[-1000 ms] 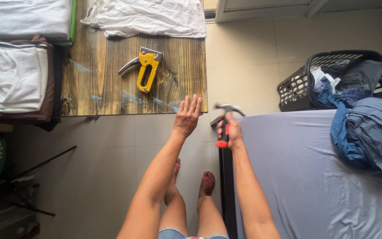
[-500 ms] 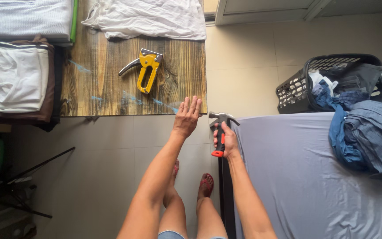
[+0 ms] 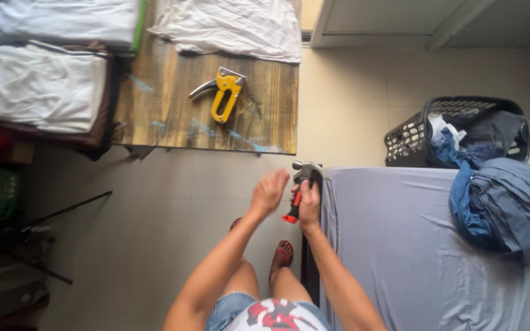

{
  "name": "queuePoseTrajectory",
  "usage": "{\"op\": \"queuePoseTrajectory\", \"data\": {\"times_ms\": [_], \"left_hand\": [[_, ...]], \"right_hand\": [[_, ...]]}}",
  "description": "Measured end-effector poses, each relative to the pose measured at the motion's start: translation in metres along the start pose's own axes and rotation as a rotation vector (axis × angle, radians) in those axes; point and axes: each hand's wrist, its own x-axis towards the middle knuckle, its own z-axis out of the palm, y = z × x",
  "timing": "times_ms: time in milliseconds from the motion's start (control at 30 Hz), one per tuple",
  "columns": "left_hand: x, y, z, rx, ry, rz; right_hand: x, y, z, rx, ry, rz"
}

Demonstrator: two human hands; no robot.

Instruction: The person retrieves a staple gun and hammer from a drawer and carries them to a bedroom. They use the hammer to strike the corner of the bed frame and then use the staple gun to secure the fabric to the frame.

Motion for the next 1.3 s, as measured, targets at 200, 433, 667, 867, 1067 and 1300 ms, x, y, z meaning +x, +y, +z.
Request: {"op": "queuePoseTrajectory", "data": {"times_ms": [200,433,667,867,1067,1300], "left_hand": [[-0.056,0.037,-0.035,-0.541,0.090,-0.516],[-0.047,0.023,-0.136,-0.437,0.299,-0.551],[-0.040,-0.031,-0.186,-0.594,0.251,-0.726],[-0.021,-0.097,-0.218,-0.677,0.143,-0.758],[-0.006,-0.148,-0.253,-0.478,0.041,-0.661],[0.016,-0.166,-0.259,-0.329,-0.025,-0.586]], "right_hand": [[-0.022,0.009,0.057,-0.170,-0.203,-0.176],[0.027,0.005,0.124,-0.180,-0.533,-0.091],[0.126,-0.008,0.199,-0.280,-0.208,-0.009],[0.165,0.002,0.292,-0.909,0.077,-0.539],[0.203,-0.002,0.335,-1.307,0.293,-0.278],[0.241,0.012,0.309,-1.249,0.408,-0.201]]}}
